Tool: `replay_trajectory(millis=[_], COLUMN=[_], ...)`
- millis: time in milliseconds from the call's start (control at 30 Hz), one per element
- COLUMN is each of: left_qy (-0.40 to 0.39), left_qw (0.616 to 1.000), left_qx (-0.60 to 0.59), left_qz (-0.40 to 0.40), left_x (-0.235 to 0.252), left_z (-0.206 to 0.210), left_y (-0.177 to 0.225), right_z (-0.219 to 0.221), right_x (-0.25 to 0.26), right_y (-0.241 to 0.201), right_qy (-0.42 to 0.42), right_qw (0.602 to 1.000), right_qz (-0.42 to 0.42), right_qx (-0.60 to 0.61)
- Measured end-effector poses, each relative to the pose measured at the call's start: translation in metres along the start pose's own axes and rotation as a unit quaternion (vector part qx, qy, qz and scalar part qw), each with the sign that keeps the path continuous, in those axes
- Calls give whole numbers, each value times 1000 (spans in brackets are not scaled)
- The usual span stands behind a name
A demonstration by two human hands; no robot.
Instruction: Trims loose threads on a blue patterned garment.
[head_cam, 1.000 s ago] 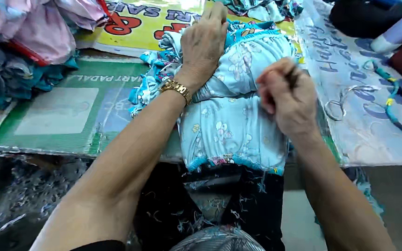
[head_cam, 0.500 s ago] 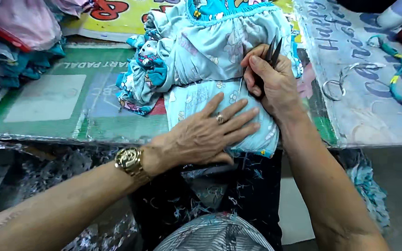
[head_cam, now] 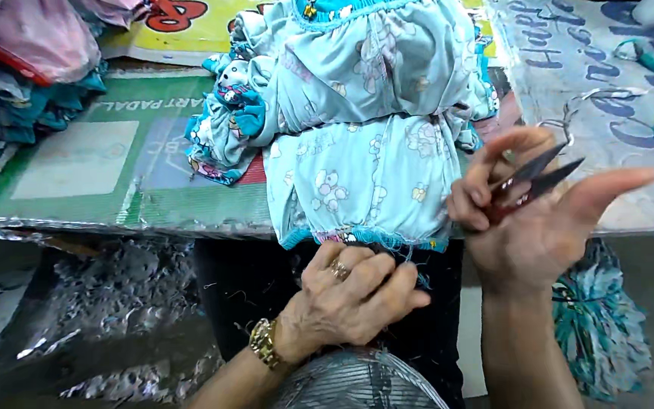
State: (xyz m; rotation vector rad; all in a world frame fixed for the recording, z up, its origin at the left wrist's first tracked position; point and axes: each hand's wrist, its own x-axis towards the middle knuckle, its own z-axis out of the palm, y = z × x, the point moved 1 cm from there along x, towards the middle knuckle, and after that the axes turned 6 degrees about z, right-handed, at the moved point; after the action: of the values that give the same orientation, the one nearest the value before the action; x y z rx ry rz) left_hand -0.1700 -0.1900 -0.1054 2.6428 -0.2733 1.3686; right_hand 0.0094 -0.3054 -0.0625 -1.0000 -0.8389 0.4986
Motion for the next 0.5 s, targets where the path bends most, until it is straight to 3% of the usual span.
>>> replay_trajectory(millis=[100,300,500], left_qy=[-61,-95,-105], left_qw=[994,993,990], left_qx=[85,69,43], left_qz=[-29,-25,-88], left_x=[14,4,-10], left_z=[17,10,-5], left_y=[0,-4,7], right_z=[0,-5,0], right_x=[-29,-69,-85], right_y=[7,10,12], right_qy=[26,17,3], right_qw=[998,960,858], right_qz=[44,40,-43], right_qx=[-21,-275,-512])
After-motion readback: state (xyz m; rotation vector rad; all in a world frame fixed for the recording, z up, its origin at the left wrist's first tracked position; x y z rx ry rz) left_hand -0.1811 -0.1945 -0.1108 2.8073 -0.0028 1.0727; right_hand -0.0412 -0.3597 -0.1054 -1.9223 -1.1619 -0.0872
